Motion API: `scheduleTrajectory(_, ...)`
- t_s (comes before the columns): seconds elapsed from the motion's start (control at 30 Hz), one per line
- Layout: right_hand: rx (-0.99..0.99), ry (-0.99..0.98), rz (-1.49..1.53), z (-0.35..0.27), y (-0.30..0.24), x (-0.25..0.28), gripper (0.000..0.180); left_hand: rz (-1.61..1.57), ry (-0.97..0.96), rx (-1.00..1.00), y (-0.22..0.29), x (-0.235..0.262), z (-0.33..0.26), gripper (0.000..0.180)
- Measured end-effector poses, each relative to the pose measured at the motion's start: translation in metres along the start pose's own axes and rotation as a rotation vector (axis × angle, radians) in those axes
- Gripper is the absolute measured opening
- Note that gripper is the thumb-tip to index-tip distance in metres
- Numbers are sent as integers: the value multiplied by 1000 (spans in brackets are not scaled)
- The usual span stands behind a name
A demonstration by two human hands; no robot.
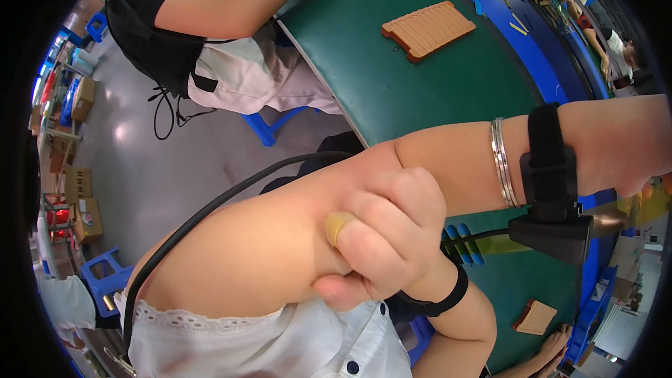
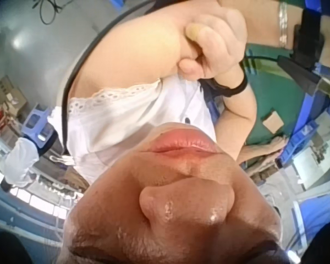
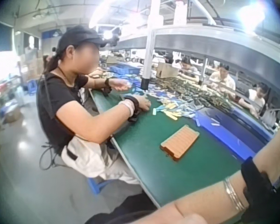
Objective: The recorder is manually assembling components, likely battery cells, into a jig and securing them with tape on an assembly line.
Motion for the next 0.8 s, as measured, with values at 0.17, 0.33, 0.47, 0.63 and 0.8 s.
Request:
scheduleTrajectory(0.17,59,-48,-65,-4,-14,0,54,132,-17,-60,-22,-72,4,19)
scheduleTrajectory(0.33,132,42,-101,-4,-14,-2,55,127,-9,-74,-21,-96,3,17)
scheduleTrajectory(0.47,122,15,-51,-4,-16,-2,60,152,-4,-92,-25,-100,4,16)
scheduleTrajectory(0.63,137,-28,15,-5,-17,1,61,183,9,-122,-30,-108,9,15)
scheduleTrajectory(0.8,65,19,-72,2,-14,1,60,208,4,-145,-33,-113,14,13)
Point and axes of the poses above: each hand's wrist, its own z-axis towards the middle knuckle, its own x-axis out of the back of the hand, y = z × x, the point moved 2 cm from there along z, towards the middle knuckle, and after that the axes turned 12 degrees about -x, right-handed, at the moved point
